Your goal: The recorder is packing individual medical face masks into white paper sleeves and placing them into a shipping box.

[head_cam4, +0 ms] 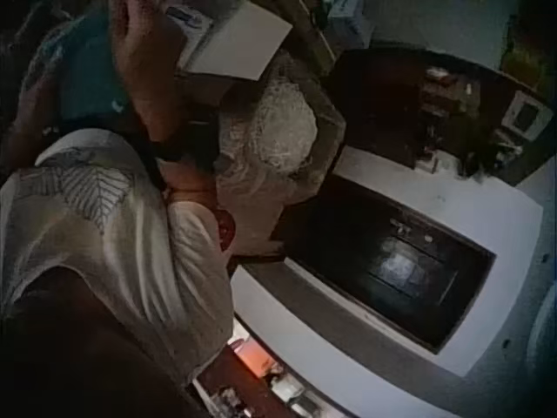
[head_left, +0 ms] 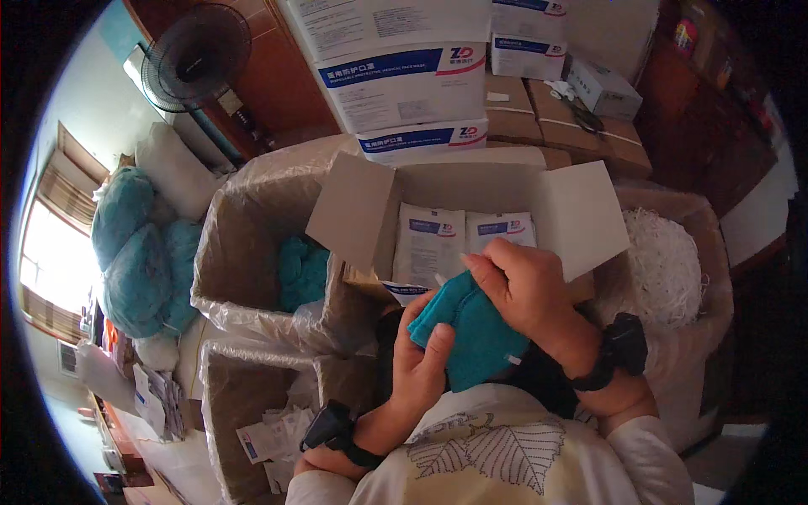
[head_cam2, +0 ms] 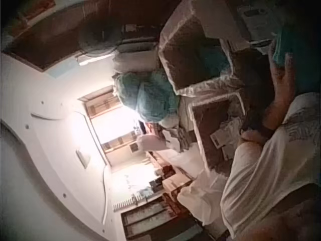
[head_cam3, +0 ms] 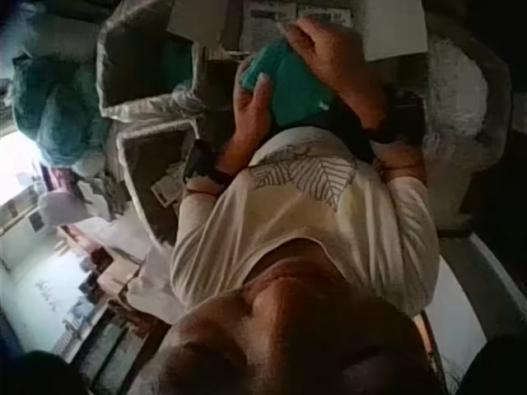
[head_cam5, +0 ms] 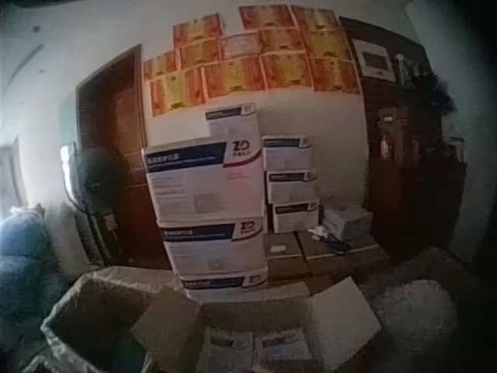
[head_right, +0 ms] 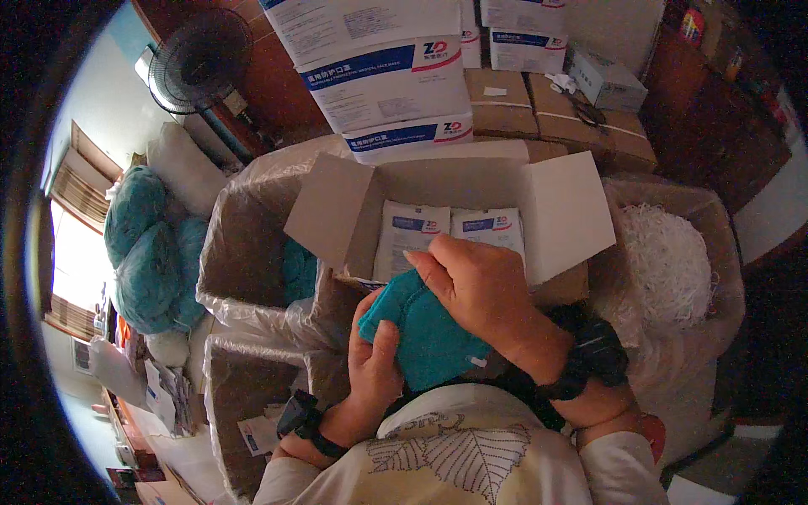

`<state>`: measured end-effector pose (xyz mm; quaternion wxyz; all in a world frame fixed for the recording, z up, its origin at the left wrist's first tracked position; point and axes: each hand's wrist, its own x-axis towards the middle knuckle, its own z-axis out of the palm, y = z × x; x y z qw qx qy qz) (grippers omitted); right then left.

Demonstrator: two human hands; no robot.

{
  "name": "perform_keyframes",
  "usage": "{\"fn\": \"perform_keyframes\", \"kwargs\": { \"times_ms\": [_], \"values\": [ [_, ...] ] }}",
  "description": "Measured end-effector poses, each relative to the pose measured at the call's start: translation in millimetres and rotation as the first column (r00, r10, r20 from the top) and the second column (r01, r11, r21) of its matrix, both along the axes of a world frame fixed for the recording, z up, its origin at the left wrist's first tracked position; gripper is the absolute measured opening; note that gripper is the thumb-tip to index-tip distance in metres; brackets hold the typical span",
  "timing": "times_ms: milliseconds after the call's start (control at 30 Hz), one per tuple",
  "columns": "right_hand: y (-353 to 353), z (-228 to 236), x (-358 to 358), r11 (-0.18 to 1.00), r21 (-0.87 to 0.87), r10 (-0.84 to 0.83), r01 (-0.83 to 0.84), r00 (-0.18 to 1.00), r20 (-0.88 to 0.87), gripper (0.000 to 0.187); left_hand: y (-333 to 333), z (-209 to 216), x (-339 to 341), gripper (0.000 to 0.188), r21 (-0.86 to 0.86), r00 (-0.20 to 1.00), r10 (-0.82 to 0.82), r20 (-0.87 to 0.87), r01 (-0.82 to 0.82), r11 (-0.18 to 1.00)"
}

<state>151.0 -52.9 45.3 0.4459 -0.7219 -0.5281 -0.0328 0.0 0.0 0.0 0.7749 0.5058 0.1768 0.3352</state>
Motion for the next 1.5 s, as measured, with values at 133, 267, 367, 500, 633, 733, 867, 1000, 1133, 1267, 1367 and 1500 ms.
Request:
{"fn": "perform_keyframes", "kwargs": {
  "times_ms": [133,267,367,500,633,733,867,1000,1133,1267,1367,1500],
  "values": [
    [1,-1,0,1.000,0.001,-0.005,0.005,1.000,0.001,0.025,3,-6,-2,0.044,0.062,0.999,-0.017,0.027,0.016,0.998],
    [2,-4,3,0.999,0.042,0.021,-0.016,0.994,-0.111,0.025,6,-6,-3,0.043,-0.056,0.998,0.007,0.057,-0.003,0.998],
    [-5,-1,16,0.961,0.276,0.127,0.022,0.851,-0.509,0.027,13,-1,0,0.041,-0.205,0.997,0.032,0.074,-0.016,0.979],
    [-8,0,26,0.992,0.114,0.118,-0.053,0.700,-0.704,0.031,4,-8,5,0.041,-0.162,0.995,0.031,0.091,-0.016,0.987],
    [16,-19,19,0.992,0.032,-0.095,0.123,0.888,-0.449,0.029,-10,-8,10,0.045,-0.227,0.989,0.039,0.139,-0.006,0.974],
    [28,-31,17,0.979,0.016,-0.187,0.201,0.933,-0.308,0.026,-13,-14,10,0.047,-0.251,0.972,0.038,0.232,0.022,0.968],
    [32,-28,16,0.970,-0.025,-0.240,0.241,0.941,-0.238,0.025,-15,-21,11,0.058,-0.109,0.986,0.048,0.161,-0.030,0.994],
    [36,-29,17,0.969,-0.033,-0.247,0.246,0.941,-0.232,0.025,-20,-12,14,0.069,-0.029,0.978,0.093,0.186,-0.090,0.996],
    [36,-28,15,0.974,-0.013,-0.223,0.228,0.939,-0.263,0.024,-17,-11,15,0.066,0.176,0.977,0.194,0.092,-0.208,0.962],
    [34,-36,8,0.984,0.132,-0.066,0.120,0.932,-0.358,0.022,-4,2,14,0.056,0.040,0.960,0.267,0.080,-0.271,0.962],
    [12,-31,-1,0.992,0.124,0.067,-0.031,0.951,-0.302,0.023,27,-2,2,0.049,0.172,0.973,0.231,0.005,-0.229,0.958],
    [2,-9,8,0.954,0.236,0.228,-0.183,0.957,-0.180,0.043,57,13,-14,0.045,0.409,0.993,0.106,0.041,-0.114,0.905]
  ]
}}
